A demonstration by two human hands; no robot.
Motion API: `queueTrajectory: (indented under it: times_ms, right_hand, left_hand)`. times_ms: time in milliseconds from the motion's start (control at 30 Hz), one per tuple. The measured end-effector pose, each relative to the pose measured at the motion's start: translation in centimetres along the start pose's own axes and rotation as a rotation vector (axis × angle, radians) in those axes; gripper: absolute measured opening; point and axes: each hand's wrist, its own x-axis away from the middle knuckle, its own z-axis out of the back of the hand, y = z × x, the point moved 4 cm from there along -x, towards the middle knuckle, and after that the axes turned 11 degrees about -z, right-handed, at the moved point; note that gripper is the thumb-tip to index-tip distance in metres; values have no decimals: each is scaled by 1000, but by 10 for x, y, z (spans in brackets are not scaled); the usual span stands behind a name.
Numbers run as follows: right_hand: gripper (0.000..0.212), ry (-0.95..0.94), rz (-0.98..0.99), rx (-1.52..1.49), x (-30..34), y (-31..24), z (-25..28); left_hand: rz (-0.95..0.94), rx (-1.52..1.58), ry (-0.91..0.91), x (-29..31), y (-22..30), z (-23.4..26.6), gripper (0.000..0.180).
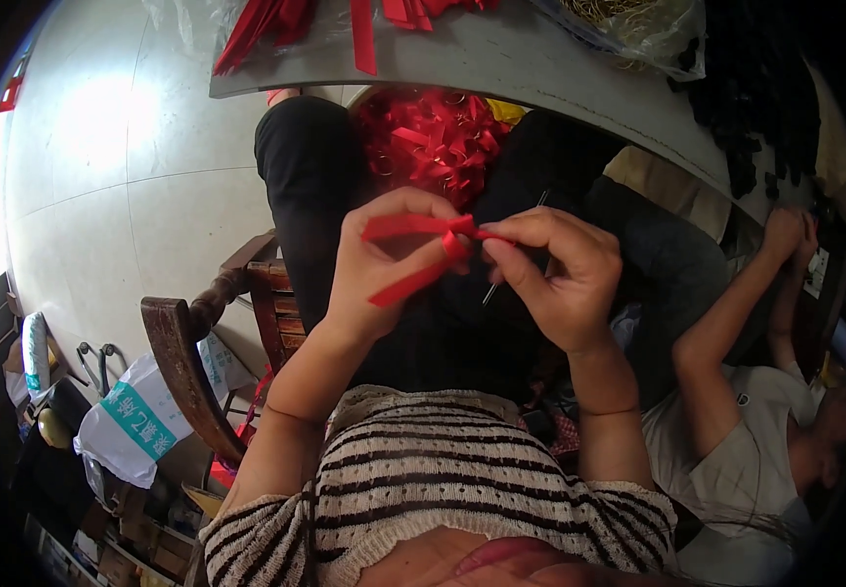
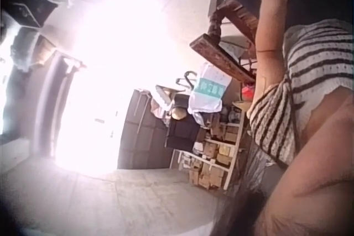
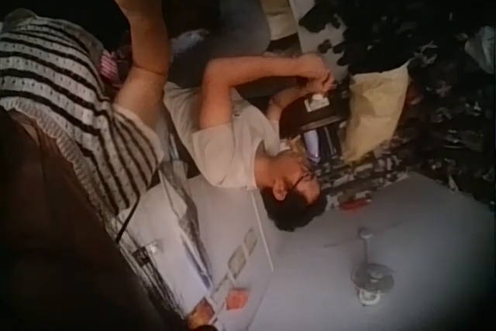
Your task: The person ties red ribbons into decorative bows by hand, then secures them with gold wire.
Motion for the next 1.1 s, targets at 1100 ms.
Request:
queueTrajectory:
  times_ms: [1100]
  right_hand:
    - [12,4,68,-83,3,0,-4]
  left_hand:
    - [-218,-238,-121,-5,10,-3,25]
